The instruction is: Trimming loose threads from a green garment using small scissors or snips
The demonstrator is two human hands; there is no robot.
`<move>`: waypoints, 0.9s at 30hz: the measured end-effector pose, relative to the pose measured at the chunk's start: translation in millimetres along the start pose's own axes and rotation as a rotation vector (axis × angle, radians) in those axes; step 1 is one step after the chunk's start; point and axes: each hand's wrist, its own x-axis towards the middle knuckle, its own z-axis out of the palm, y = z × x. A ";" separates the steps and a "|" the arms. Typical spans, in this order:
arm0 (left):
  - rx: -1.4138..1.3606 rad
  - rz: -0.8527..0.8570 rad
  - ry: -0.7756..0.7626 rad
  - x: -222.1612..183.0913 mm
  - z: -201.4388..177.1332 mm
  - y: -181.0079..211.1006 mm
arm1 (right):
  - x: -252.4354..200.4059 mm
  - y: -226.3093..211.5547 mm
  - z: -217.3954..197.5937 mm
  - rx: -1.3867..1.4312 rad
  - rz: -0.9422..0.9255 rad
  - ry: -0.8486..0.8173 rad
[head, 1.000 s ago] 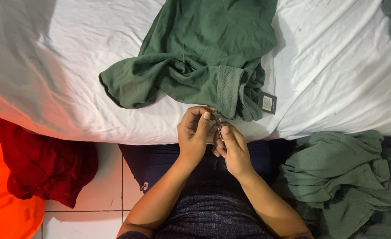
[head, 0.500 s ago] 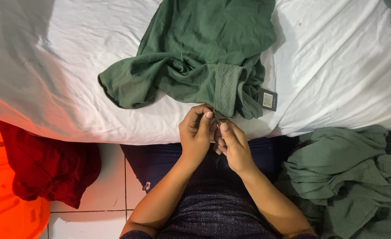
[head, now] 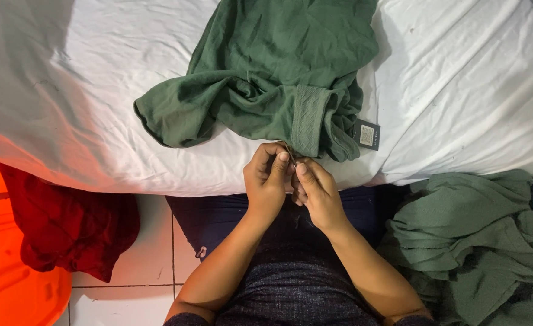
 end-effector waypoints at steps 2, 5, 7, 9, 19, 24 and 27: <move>0.041 0.005 -0.009 0.3 -2.6 -2.4 | 1.4 3.3 -1.8 -0.009 -0.003 0.001; 0.090 0.019 -0.011 -1.6 -3.0 -3.6 | 2.3 1.8 -0.1 -0.021 0.012 0.021; 0.099 0.028 -0.005 -1.4 -3.7 -4.1 | 2.1 0.5 1.8 -0.024 0.029 0.041; 0.111 0.026 -0.011 0.3 -5.1 -5.6 | 0.5 0.9 2.0 0.002 0.049 0.042; -0.024 -0.040 -0.010 2.1 -3.1 9.6 | -2.0 3.1 2.1 0.121 0.093 0.058; -0.025 -0.030 -0.009 1.8 -3.6 13.1 | -1.4 2.8 2.0 0.118 0.075 0.059; -0.001 -0.008 -0.006 1.3 -3.6 13.0 | -0.9 6.4 2.1 0.085 0.085 0.120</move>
